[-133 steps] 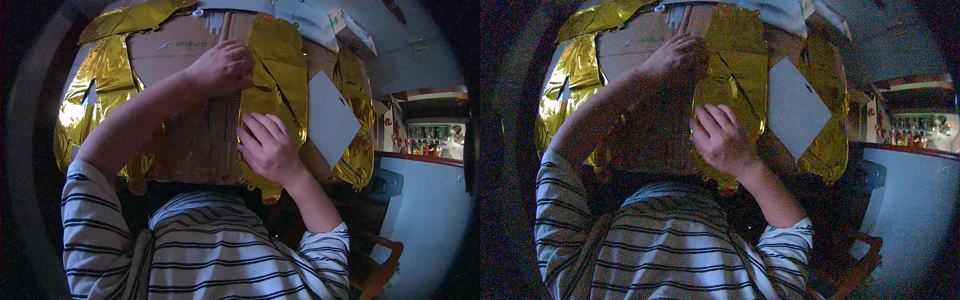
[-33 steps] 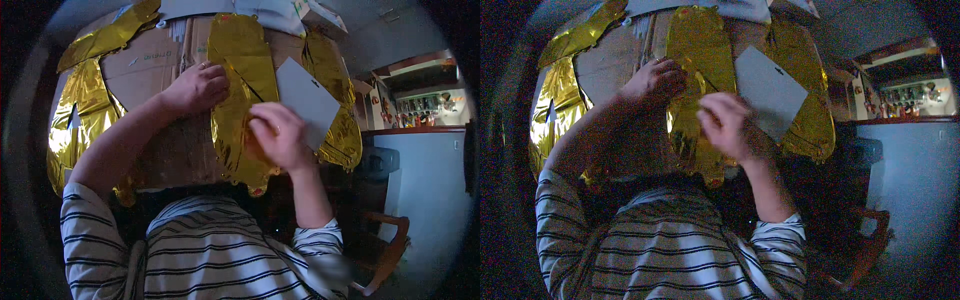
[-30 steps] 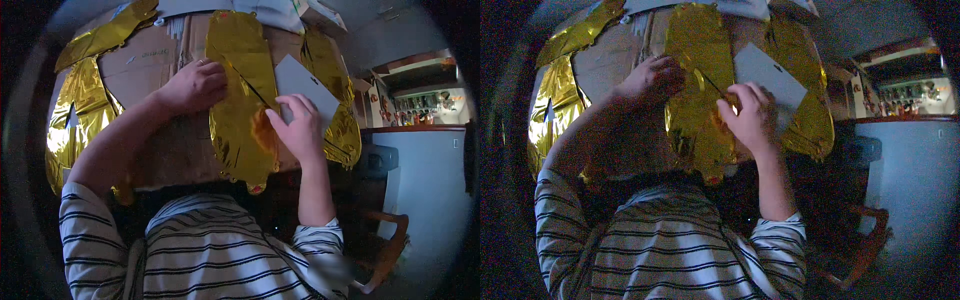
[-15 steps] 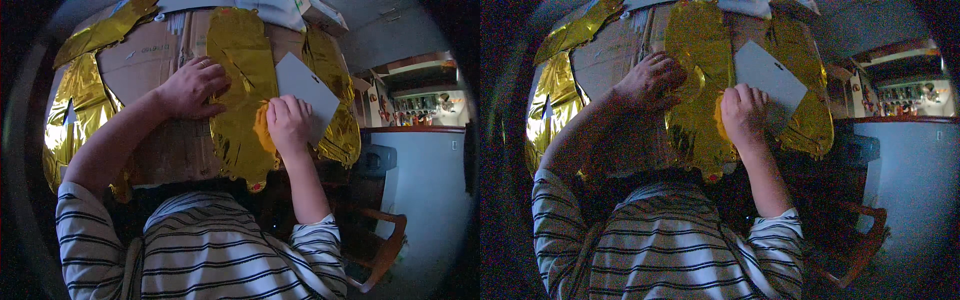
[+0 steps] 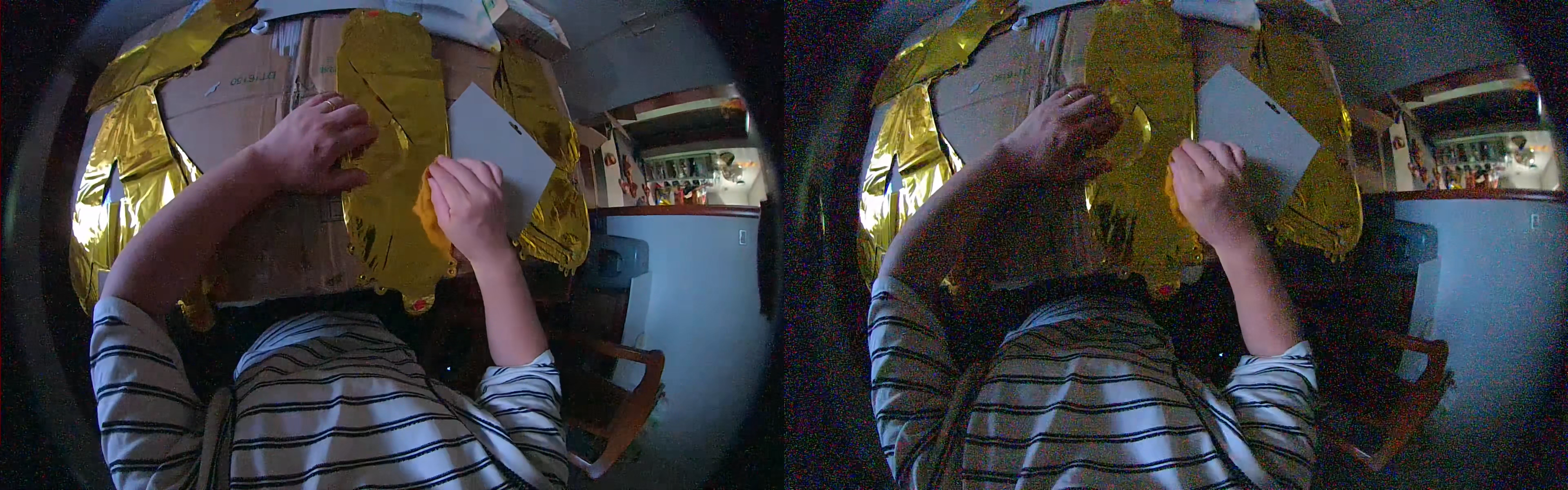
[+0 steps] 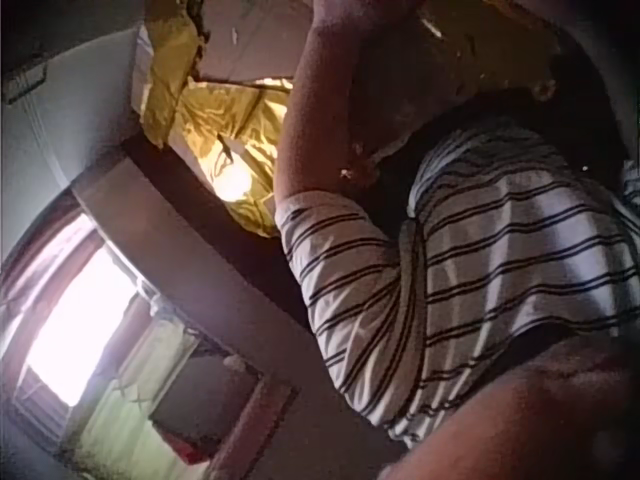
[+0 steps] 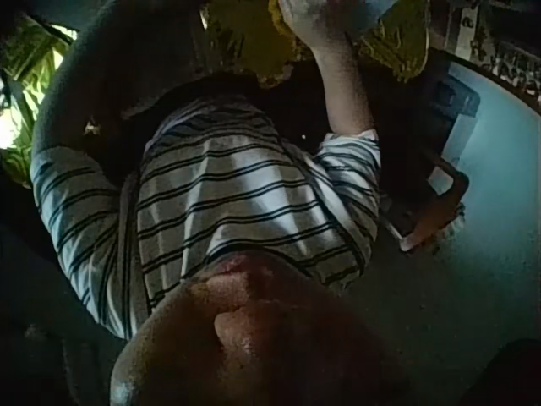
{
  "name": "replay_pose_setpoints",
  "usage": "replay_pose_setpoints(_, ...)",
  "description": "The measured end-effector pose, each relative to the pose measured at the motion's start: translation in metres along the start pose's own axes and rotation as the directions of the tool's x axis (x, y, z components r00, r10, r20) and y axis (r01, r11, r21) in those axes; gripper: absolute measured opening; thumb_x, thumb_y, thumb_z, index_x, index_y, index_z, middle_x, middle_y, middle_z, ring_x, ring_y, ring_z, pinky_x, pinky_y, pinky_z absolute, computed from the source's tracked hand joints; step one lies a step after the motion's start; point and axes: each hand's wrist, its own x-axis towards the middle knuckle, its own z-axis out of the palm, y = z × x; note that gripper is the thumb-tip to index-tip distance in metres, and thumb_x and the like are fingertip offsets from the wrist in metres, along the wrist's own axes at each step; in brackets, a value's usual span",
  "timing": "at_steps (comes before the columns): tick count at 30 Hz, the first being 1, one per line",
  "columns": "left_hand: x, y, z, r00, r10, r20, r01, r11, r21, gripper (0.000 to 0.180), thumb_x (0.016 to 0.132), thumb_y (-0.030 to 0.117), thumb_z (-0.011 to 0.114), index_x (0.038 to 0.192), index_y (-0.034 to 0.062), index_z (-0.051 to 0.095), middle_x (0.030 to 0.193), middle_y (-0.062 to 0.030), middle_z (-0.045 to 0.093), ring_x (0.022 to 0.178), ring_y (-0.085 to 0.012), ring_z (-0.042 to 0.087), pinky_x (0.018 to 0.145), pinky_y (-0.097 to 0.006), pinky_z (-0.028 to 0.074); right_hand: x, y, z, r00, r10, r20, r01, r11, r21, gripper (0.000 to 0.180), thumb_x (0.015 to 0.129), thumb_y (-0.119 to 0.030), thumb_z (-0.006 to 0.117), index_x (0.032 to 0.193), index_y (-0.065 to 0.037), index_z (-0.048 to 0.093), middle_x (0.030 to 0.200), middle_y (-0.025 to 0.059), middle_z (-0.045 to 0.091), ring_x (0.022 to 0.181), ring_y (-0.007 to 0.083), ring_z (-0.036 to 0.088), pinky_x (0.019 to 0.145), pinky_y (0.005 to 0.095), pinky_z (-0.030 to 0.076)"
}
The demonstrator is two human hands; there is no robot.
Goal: Folding and flattening gold foil packaging items on a workbench.
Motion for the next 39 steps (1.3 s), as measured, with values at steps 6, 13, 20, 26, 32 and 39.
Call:
replay_pose_setpoints(6, 0.0, 0.001, -0.001, 1.0, -0.007, 0.019, 0.007, 1.0, 0.024, 0.052, 0.079, 0.042, 0.074, 0.115, 0.0059, 0.063, 0.107, -0.0116, 0.058, 0.105, -0.0314, 0.057, 0.097, -0.044, 0.044, -0.003, 0.001, -0.005, 0.999, -0.037, 0.034, 0.036, 0.999, 0.016, 0.02, 0.082, -0.008, 0.072, 0.102, -0.003, 0.071, 0.111, 0.0098, 0.07, 0.106, 0.0256, 0.064, 0.096, 0.0412, 0.045)
replay_pose_setpoints(13, 0.001, 0.0, 0.001, 0.999, 0.036, -0.029, -0.035, 0.999, 0.015, 0.051, 0.08, 0.041, 0.074, 0.114, 0.0053, 0.062, 0.105, -0.0115, 0.058, 0.103, -0.0313, 0.058, 0.095, -0.044, 0.045, -0.007, 0.002, -0.003, 0.998, 0.004, 0.06, -0.007, 0.999, 0.054, 0.021, 0.083, -0.009, 0.07, 0.104, -0.002, 0.07, 0.114, 0.0107, 0.069, 0.112, 0.0274, 0.063, 0.1, 0.0437, 0.046)
replay_pose_setpoints(20, 0.001, 0.001, -0.003, 1.0, 0.012, -0.027, -0.012, 1.0, 0.008, 0.049, 0.082, 0.04, 0.073, 0.114, 0.0048, 0.063, 0.108, -0.0124, 0.059, 0.105, -0.0321, 0.058, 0.095, -0.044, 0.045, -0.006, 0.001, -0.002, 0.998, -0.011, 0.057, 0.008, 0.999, 0.045, 0.022, 0.083, -0.008, 0.069, 0.105, -0.002, 0.07, 0.115, 0.0113, 0.068, 0.111, 0.0281, 0.064, 0.099, 0.0438, 0.047)
replay_pose_setpoints(26, 0.01, -0.007, -0.007, 0.994, 0.072, -0.08, -0.067, 0.995, 0.068, 0.038, 0.084, 0.034, 0.071, 0.11, 0.0066, 0.066, 0.109, -0.0122, 0.061, 0.104, -0.0313, 0.058, 0.095, -0.044, 0.045, -0.006, 0.002, -0.001, 0.999, -0.018, 0.033, 0.016, 0.998, 0.053, 0.02, 0.083, -0.008, 0.068, 0.103, -0.002, 0.069, 0.111, 0.0121, 0.068, 0.106, 0.0288, 0.065, 0.097, 0.0439, 0.047)
replay_pose_setpoints(32, 0.064, 0.003, 0.009, 0.983, 0.128, -0.129, -0.119, 0.99, 0.07, 0.028, 0.089, 0.03, 0.064, 0.108, 0.0101, 0.069, 0.113, -0.0097, 0.063, 0.109, -0.0283, 0.058, 0.1, -0.042, 0.042, -0.005, 0.002, -0.003, 0.998, -0.02, 0.055, 0.018, 0.999, 0.035, 0.019, 0.082, -0.007, 0.068, 0.1, -0.002, 0.069, 0.106, 0.0124, 0.069, 0.1, 0.0297, 0.066, 0.095, 0.0436, 0.048)
replay_pose_setpoints(39, 0.103, -0.007, 0.044, 0.996, -0.051, 0.073, 0.051, 0.999, -0.007, 0.028, 0.093, 0.027, 0.058, 0.113, 0.01, 0.068, 0.117, -0.0118, 0.065, 0.111, -0.0294, 0.06, 0.097, -0.043, 0.047, -0.007, 0.007, -0.001, 0.999, -0.024, 0.042, 0.021, 0.998, 0.062, 0.018, 0.083, -0.008, 0.067, 0.1, -0.002, 0.07, 0.106, 0.0137, 0.07, 0.102, 0.0295, 0.067, 0.096, 0.0429, 0.05)
